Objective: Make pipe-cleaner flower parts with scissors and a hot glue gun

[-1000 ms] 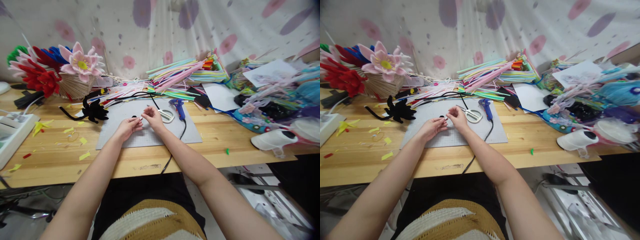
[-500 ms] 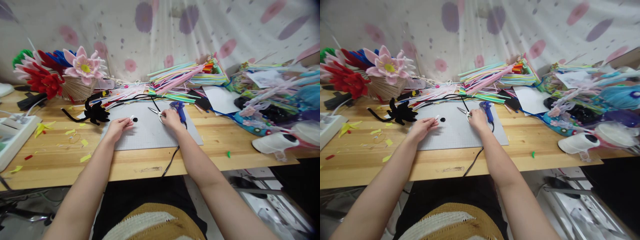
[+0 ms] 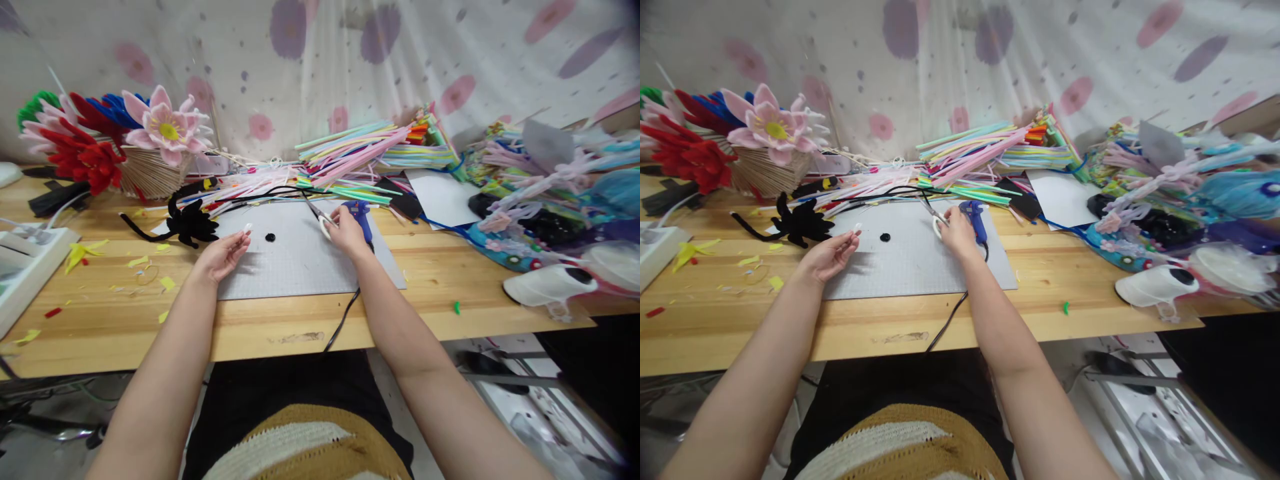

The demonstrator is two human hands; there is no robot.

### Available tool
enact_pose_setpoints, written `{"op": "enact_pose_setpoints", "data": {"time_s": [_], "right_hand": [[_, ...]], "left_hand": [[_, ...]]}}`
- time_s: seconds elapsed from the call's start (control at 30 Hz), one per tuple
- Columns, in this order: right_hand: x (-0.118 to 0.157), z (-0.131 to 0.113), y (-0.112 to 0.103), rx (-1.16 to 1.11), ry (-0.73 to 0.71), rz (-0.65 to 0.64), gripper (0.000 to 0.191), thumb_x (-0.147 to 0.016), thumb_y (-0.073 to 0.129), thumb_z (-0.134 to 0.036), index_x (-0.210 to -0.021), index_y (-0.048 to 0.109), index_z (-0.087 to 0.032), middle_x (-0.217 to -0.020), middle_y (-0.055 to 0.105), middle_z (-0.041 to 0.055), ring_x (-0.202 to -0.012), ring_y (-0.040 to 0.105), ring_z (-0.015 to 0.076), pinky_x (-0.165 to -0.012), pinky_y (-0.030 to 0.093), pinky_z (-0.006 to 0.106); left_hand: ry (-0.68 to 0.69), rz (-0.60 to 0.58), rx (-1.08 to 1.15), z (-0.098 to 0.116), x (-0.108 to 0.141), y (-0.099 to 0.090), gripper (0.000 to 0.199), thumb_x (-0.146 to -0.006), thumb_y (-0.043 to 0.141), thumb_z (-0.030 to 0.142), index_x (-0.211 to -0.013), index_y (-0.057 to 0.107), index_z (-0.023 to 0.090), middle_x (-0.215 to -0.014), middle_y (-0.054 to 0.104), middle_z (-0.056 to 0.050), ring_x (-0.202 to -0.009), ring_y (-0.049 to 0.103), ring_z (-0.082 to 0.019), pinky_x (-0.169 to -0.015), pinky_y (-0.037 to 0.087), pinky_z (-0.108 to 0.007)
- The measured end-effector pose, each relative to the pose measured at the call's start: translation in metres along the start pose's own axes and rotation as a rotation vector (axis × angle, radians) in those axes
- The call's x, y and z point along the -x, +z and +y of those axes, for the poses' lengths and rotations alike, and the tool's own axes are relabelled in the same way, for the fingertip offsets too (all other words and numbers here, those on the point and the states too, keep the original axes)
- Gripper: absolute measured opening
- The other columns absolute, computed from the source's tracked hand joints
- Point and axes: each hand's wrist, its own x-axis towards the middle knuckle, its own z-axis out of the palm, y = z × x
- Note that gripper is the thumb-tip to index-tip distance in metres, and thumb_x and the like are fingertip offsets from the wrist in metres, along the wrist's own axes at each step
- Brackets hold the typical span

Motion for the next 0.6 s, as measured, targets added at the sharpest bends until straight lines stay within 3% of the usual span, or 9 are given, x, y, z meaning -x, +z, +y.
{"op": "enact_pose_setpoints", "data": {"time_s": [0.1,0.17,0.23,0.4,0.5,0.6], "right_hand": [[-0.003,-0.003,-0.001,-0.613,0.179,-0.095,0.023,-0.075,0.06,-0.033,-0.09,0.049,-0.019,-0.083,0.06,0.0044,-0.072,0.059,0.0148,-0.069,0.046,0.03],[-0.002,-0.006,0.003,-0.974,0.296,-0.246,0.025,-0.073,0.064,-0.037,-0.083,0.051,-0.018,-0.076,0.06,0.0026,-0.062,0.057,0.0112,-0.063,0.047,0.027],[0.001,-0.01,0.009,-1.183,0.363,-0.416,0.028,-0.074,0.063,-0.042,-0.079,0.053,-0.017,-0.074,0.061,0.0034,-0.058,0.055,0.0102,-0.06,0.048,0.026],[0.01,-0.018,0.022,-1.259,0.411,-0.791,0.051,-0.079,0.042,-0.063,-0.082,0.057,-0.014,-0.084,0.064,0.0113,-0.071,0.06,0.0155,-0.066,0.051,0.03],[0.013,-0.021,0.025,-1.305,0.442,-0.868,0.065,-0.078,0.032,-0.071,-0.083,0.057,-0.011,-0.082,0.064,0.0129,-0.071,0.06,0.0164,-0.067,0.051,0.031],[0.014,-0.023,0.027,-1.358,0.447,-0.924,0.068,-0.077,0.027,-0.073,-0.079,0.056,-0.012,-0.067,0.061,0.0072,-0.055,0.054,0.0112,-0.056,0.048,0.025]], "left_hand": [[0.158,0.087,-0.036,-0.005,-0.001,0.002,0.014,-0.079,0.052,0.005,-0.072,0.064,0.006,-0.06,0.062,-0.003,-0.055,0.061,-0.006,-0.053,0.052,-0.011],[0.254,0.138,-0.071,-0.008,0.0,0.003,0.01,-0.076,0.056,0.006,-0.069,0.063,0.006,-0.062,0.062,-0.003,-0.057,0.062,-0.007,-0.055,0.053,-0.015],[0.279,0.15,-0.096,-0.01,-0.001,0.004,0.006,-0.074,0.06,0.007,-0.068,0.063,0.006,-0.062,0.063,-0.004,-0.057,0.062,-0.008,-0.055,0.053,-0.017],[0.216,0.113,-0.079,-0.01,-0.005,0.003,0.006,-0.075,0.059,0.006,-0.071,0.064,0.005,-0.063,0.063,-0.004,-0.057,0.062,-0.008,-0.054,0.053,-0.015],[0.159,0.094,-0.06,-0.009,-0.009,0.002,0.012,-0.079,0.054,0.005,-0.071,0.063,0.005,-0.063,0.063,-0.004,-0.057,0.062,-0.006,-0.053,0.052,-0.012],[0.114,0.08,-0.032,-0.008,-0.011,0.002,0.013,-0.08,0.052,0.004,-0.073,0.063,0.005,-0.062,0.063,-0.004,-0.056,0.062,-0.006,-0.052,0.051,-0.01]]}}
